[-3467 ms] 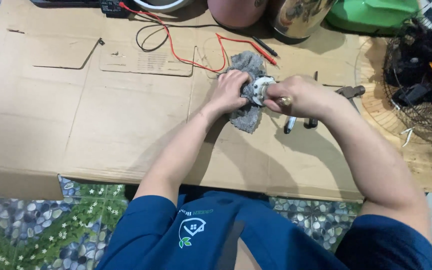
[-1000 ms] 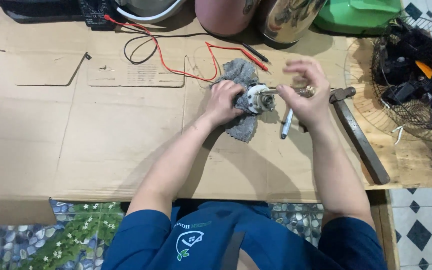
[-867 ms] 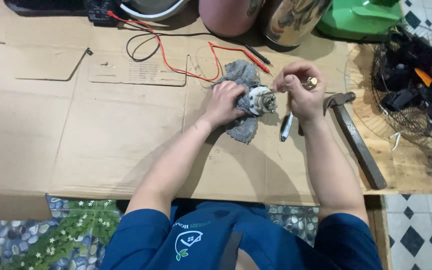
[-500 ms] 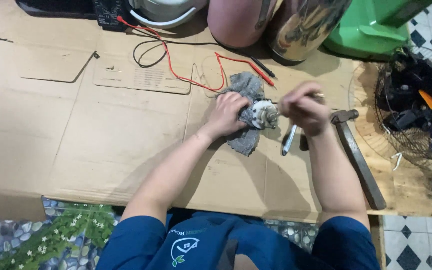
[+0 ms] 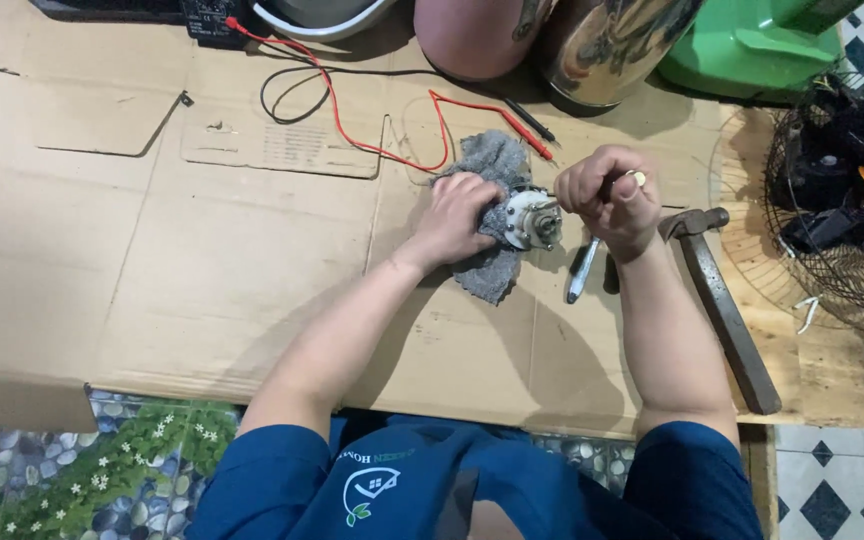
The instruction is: The person is using a screwdriver to rotate and inspect the internal gears of a small mechanical assembly on a workshop table.
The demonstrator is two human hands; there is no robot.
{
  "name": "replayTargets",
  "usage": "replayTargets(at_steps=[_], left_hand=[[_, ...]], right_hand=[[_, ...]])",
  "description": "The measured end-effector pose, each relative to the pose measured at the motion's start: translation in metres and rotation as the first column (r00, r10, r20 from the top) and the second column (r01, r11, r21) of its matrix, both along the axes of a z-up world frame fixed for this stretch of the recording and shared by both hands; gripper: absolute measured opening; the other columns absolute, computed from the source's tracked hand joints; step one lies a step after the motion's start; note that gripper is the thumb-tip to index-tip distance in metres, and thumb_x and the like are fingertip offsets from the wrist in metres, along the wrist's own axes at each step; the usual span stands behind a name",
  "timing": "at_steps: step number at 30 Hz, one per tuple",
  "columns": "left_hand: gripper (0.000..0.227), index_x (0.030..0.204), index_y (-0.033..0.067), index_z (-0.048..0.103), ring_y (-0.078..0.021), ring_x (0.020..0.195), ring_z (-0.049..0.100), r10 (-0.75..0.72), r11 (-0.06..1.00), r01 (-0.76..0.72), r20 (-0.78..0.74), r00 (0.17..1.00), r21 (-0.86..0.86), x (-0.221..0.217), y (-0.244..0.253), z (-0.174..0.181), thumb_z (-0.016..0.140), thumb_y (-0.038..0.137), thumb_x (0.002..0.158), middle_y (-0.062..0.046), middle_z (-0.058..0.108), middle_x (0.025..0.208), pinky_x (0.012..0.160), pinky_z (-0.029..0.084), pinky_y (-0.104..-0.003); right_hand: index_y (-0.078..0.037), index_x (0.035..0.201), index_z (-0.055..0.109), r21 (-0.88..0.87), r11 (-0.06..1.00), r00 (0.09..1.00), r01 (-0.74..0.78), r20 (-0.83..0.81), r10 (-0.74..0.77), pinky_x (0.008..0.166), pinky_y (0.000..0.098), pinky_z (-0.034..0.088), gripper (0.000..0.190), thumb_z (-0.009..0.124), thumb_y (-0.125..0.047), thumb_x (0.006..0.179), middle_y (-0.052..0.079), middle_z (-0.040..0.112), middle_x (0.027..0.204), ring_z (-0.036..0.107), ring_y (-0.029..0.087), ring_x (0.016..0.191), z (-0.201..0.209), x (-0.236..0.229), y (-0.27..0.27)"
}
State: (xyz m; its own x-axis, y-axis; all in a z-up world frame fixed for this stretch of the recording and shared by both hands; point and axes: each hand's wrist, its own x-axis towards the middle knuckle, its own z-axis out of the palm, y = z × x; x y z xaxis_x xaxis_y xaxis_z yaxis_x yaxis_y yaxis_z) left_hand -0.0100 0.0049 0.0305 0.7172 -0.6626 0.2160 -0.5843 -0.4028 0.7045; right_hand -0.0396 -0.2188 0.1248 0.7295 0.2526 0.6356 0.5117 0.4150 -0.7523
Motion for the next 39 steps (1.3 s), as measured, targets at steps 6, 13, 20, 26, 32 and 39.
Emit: replayTargets(at_steps=[6, 13, 20, 26, 32, 39], left_hand=[[0.103, 0.142, 0.0188, 0.053, -0.0355, 0.134, 0.047, 0.041, 0.999, -0.043, -0.088, 0.995, -0.024, -0.014, -0.001, 0.036, 0.099, 0.05, 0.055, -0.012, 0.065, 0.121, 0.116, 0.024, -0.064], [0.1, 0.14, 0.0214, 0.052, -0.0353, 0.133, 0.044, 0.162, 0.987, -0.162, -0.003, 0.987, -0.001, -0.02, -0.023, 0.006, 0.094, 0.058, 0.056, -0.007, 0.059, 0.114, 0.115, 0.022, -0.07], [0.114, 0.151, 0.0226, 0.042, -0.0387, 0.138, 0.041, 0.034, 0.999, -0.034, -0.032, 0.999, 0.002, -0.014, -0.005, 0.016, 0.097, 0.053, 0.056, -0.013, 0.058, 0.127, 0.118, 0.018, -0.071], [0.09, 0.142, 0.0197, 0.046, -0.036, 0.143, 0.043, -0.099, 0.995, 0.094, -0.137, 0.986, -0.041, 0.001, 0.01, -0.01, 0.091, 0.021, 0.064, -0.01, 0.056, 0.139, 0.12, 0.023, -0.068], [0.08, 0.134, 0.0156, 0.054, -0.0398, 0.133, 0.052, 0.122, 0.992, -0.123, 0.197, 0.973, -0.008, -0.017, -0.025, -0.03, 0.096, 0.024, 0.067, -0.016, 0.059, 0.131, 0.111, 0.036, -0.072], [0.026, 0.084, 0.0256, 0.066, -0.0345, 0.125, 0.048, 0.263, 0.952, -0.085, 0.637, 0.724, -0.295, -0.043, -0.016, -0.037, 0.089, 0.024, 0.073, -0.01, 0.054, 0.126, 0.1, 0.041, -0.059]], right_hand=[[-0.002, 0.074, 0.051, 0.029, 0.996, 0.996, 0.08, 0.03, -0.081, 0.042, 0.0274, 0.039, 0.057, 0.055, -0.05, 0.104, -0.001, 0.036, 0.043, 0.04, 0.012, 0.035, -0.004, -0.005, -0.002], [-0.002, 0.076, 0.05, 0.067, 0.991, 0.993, 0.116, 0.028, -0.118, 0.043, 0.0283, 0.041, 0.055, 0.058, -0.048, 0.102, -0.001, 0.034, 0.043, 0.038, 0.013, 0.035, -0.013, -0.01, -0.007], [-0.005, 0.077, 0.05, 0.093, 0.982, 0.986, 0.167, 0.008, -0.168, 0.045, 0.0286, 0.043, 0.053, 0.056, -0.051, 0.104, -0.002, 0.032, 0.042, 0.037, 0.012, 0.035, -0.018, -0.012, -0.015], [-0.006, 0.078, 0.049, 0.101, 0.967, 0.972, 0.235, -0.012, -0.235, 0.046, 0.0292, 0.043, 0.049, 0.056, -0.046, 0.106, -0.002, 0.031, 0.043, 0.037, 0.012, 0.034, -0.014, -0.019, -0.011], [-0.005, 0.079, 0.048, 0.095, 0.949, 0.954, 0.3, -0.027, -0.298, 0.047, 0.031, 0.043, 0.041, 0.059, -0.033, 0.107, 0.001, 0.03, 0.043, 0.035, 0.013, 0.033, -0.014, -0.016, -0.011], [-0.004, 0.079, 0.046, 0.117, 0.945, 0.952, 0.305, -0.025, -0.305, 0.047, 0.0325, 0.042, 0.035, 0.061, -0.021, 0.106, 0.003, 0.029, 0.045, 0.034, 0.015, 0.035, -0.011, -0.02, -0.005]])
